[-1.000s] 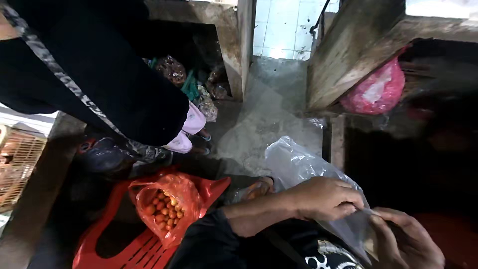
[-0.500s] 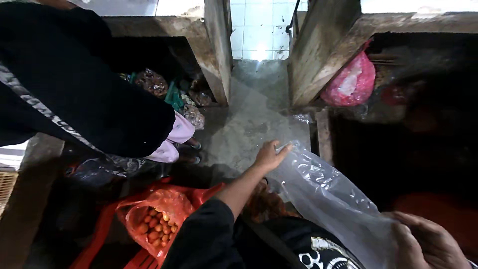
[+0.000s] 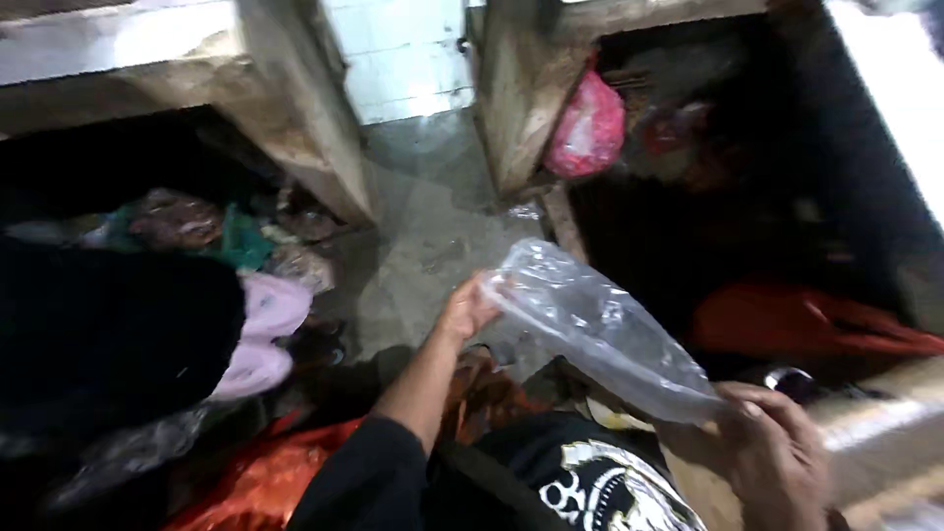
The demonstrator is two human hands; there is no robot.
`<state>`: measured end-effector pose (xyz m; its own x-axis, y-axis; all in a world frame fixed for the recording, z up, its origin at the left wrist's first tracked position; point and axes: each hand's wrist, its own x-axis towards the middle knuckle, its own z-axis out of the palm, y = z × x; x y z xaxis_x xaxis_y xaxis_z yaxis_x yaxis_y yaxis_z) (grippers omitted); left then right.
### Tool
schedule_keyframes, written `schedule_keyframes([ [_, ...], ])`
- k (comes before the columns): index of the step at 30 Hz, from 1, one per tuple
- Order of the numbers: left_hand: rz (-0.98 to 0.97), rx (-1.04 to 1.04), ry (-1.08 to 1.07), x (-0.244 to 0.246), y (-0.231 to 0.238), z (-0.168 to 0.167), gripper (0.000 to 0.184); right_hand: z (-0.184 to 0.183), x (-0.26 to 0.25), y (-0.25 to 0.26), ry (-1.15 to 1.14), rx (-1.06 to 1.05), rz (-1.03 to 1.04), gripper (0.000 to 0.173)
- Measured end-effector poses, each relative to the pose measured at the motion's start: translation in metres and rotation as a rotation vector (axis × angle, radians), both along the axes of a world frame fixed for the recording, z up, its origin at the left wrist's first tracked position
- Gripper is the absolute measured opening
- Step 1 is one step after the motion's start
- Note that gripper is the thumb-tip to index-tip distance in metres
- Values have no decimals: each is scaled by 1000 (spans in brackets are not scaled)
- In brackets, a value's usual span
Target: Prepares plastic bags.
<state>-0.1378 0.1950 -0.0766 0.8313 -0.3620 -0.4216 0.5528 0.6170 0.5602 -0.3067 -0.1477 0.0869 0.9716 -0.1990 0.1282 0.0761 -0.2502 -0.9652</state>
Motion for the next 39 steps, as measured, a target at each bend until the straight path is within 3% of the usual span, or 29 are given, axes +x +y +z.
schedule_keyframes([
  [2,65,30,19,8,-5,4,39,-1,-6,-2,21,79,-121,19],
  [6,241,194,62,34,-9,12,7,-8,-13,-15,3,203,-287,18],
  [9,362,207,85,57,-10,20,10,-20,-15,-20,-18,157,-353,19],
  [11,403,332,107,74,-16,29,9,-25,-12,-17,-18,85,-365,19],
  [13,314,675,9,85,-24,40,26,-24,-5,-10,-19,9,-354,19],
  [15,97,990,-303,88,-36,56,52,-23,8,-4,-46,-52,-299,19],
  [16,-46,1032,-509,87,-44,63,63,-22,16,0,-59,-83,-266,19],
  [19,-471,827,-953,69,-96,88,92,-20,39,13,-104,-150,-199,17],
  [20,-591,700,-1087,59,-117,93,84,-19,46,17,-121,-161,-187,17],
  [23,-765,395,-1280,38,-167,101,21,-9,58,14,-119,-240,-190,27],
  [25,-784,317,-1288,41,-182,105,14,1,55,2,-28,-401,-187,53],
  [27,-750,295,-1255,53,-186,112,16,10,47,-13,84,-572,-198,62],
  [31,-641,268,-1156,84,-187,127,14,25,20,-37,299,-744,-233,28],
  [34,-588,249,-1107,104,-195,137,13,38,-2,-50,408,-738,-307,18],
  [37,-548,160,-1028,117,-204,136,18,44,-23,-62,394,-629,-439,14],
  [39,-544,97,-964,123,-211,135,21,43,-30,-66,292,-415,-517,13],
])
